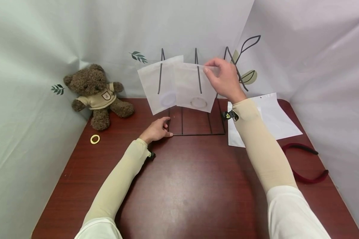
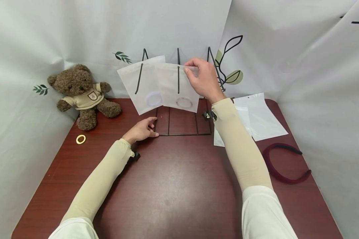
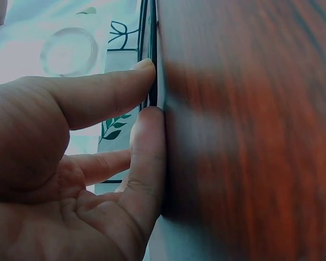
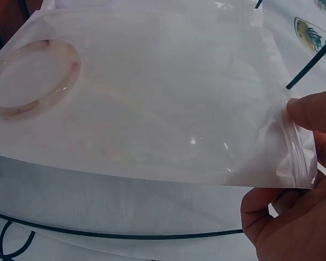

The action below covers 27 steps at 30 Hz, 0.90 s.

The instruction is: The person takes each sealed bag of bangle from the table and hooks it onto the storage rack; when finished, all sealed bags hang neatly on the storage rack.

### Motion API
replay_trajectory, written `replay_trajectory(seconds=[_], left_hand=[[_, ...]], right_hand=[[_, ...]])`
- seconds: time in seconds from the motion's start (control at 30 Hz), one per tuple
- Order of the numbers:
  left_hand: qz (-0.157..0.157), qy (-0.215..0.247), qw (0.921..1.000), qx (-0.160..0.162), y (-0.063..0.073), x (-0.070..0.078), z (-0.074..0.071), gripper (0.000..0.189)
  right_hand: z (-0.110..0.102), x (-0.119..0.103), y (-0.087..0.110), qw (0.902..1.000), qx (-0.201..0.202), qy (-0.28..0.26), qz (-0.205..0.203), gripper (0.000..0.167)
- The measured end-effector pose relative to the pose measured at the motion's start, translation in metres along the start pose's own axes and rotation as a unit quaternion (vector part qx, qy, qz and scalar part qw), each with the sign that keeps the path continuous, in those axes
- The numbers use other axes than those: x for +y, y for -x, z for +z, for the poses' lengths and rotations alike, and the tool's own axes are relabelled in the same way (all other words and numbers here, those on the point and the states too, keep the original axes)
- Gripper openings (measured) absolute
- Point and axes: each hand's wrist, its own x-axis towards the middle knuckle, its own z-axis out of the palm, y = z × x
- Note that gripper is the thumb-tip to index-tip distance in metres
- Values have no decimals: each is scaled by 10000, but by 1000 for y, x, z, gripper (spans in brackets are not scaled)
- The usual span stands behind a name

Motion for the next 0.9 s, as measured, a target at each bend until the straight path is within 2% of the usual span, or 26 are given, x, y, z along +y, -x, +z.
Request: replay_trajectory(seconds=[0.17, 0.37, 0.5, 0.67, 0.9], left_hand=[[-19, -30, 10000, 6, 1, 2, -1, 85], [-58, -14, 10000, 9, 2, 3, 0, 86], [-52, 5, 10000, -5, 1, 2, 0, 86], [-59, 48, 10000, -32, 1, 1, 1, 86], [-55, 47, 10000, -23, 2, 3, 0, 86]], right_hand=[[-1, 2, -1, 10000, 32, -25, -14, 22], [2, 5, 3, 9996, 251, -158, -7, 21], [3, 8, 8, 9988, 393, -236, 171, 24], [5, 13, 18, 9978, 340, -313, 474, 33], [9, 25, 31, 9925, 293, -930, 734, 35]])
